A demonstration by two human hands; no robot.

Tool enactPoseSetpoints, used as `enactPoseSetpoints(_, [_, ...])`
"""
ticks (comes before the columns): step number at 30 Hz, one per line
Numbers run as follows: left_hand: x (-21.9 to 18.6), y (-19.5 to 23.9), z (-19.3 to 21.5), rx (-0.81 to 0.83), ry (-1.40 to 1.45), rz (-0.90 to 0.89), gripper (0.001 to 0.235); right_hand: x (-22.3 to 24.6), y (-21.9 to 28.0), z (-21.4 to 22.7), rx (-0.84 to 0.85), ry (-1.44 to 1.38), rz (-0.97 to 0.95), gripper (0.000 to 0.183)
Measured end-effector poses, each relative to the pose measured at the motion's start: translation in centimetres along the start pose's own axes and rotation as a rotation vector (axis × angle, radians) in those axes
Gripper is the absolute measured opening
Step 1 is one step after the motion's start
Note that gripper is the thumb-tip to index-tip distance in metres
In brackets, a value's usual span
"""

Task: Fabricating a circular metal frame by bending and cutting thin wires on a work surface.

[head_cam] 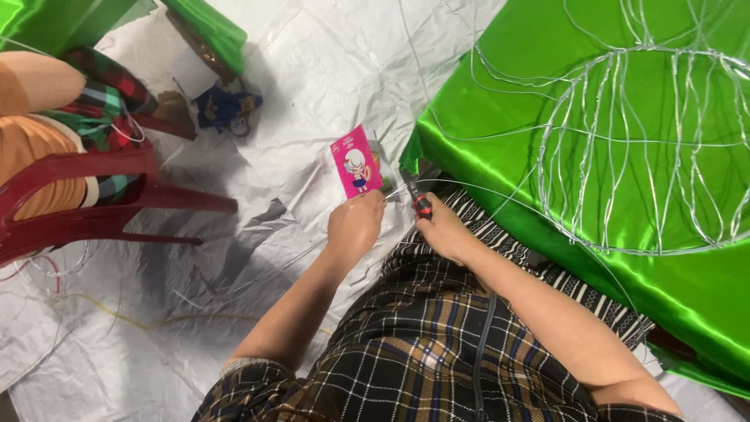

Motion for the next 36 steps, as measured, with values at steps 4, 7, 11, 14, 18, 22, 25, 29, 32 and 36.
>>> enactPoseSetpoints(4, [0.0,0.5,0.5,-0.03,0.038,0.014,0.029,0.9,0.5,0.0,0.019,-0.015,-0.02,0.031])
enactPoseSetpoints(7, [-0.2,-0.3,0.2,-0.085,-0.004,-0.045,0.027,2.4,1.5,1.1,-0.009,-0.117,-0.071,0.052])
enactPoseSetpoints(11, [-0.6,-0.8,0.1,-0.102,-0.016,-0.061,0.024,3.4,1.6,1.3,-0.043,-0.224,-0.087,0.056])
enactPoseSetpoints(14, [-0.6,-1.2,0.0,-0.109,-0.035,-0.039,0.024,4.1,2.0,1.7,-0.038,-0.231,-0.109,0.062])
enactPoseSetpoints(18, [-0.4,-1.7,-0.1,-0.053,0.078,-0.008,0.024,6.5,3.1,2.6,-0.077,-0.351,-0.139,0.07])
enactPoseSetpoints(22, [-0.8,-2.3,0.4,-0.031,0.164,0.003,0.025,6.4,3.4,3.3,-0.08,-0.429,-0.146,0.073])
enactPoseSetpoints(25, [-0.9,-2.6,0.2,-0.024,0.143,-0.001,0.026,5.8,3.3,3.3,-0.064,-0.421,-0.134,0.073])
enactPoseSetpoints(29, [-1.1,-2.6,0.2,-0.009,0.11,0.013,0.027,5.7,3.4,3.2,-0.066,-0.459,-0.128,0.077])
enactPoseSetpoints(32, [-1.0,-2.7,0.5,-0.03,0.116,0.029,0.029,5.8,4.1,3.1,-0.102,-0.508,-0.177,0.071])
enactPoseSetpoints(36, [-1.0,-2.8,1.2,-0.005,0.081,0.046,0.027,5.3,5.6,4.0,-0.112,-0.501,-0.221,0.057])
Point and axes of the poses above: each hand's wrist, its own y-axis away from the middle knuckle, its own z-axis out of the back of the hand, x = y × z, the point moved 7 cm from there along -y, towards the middle knuckle, and after that the axes turned 6 degrees about z, right-handed, at the moved point
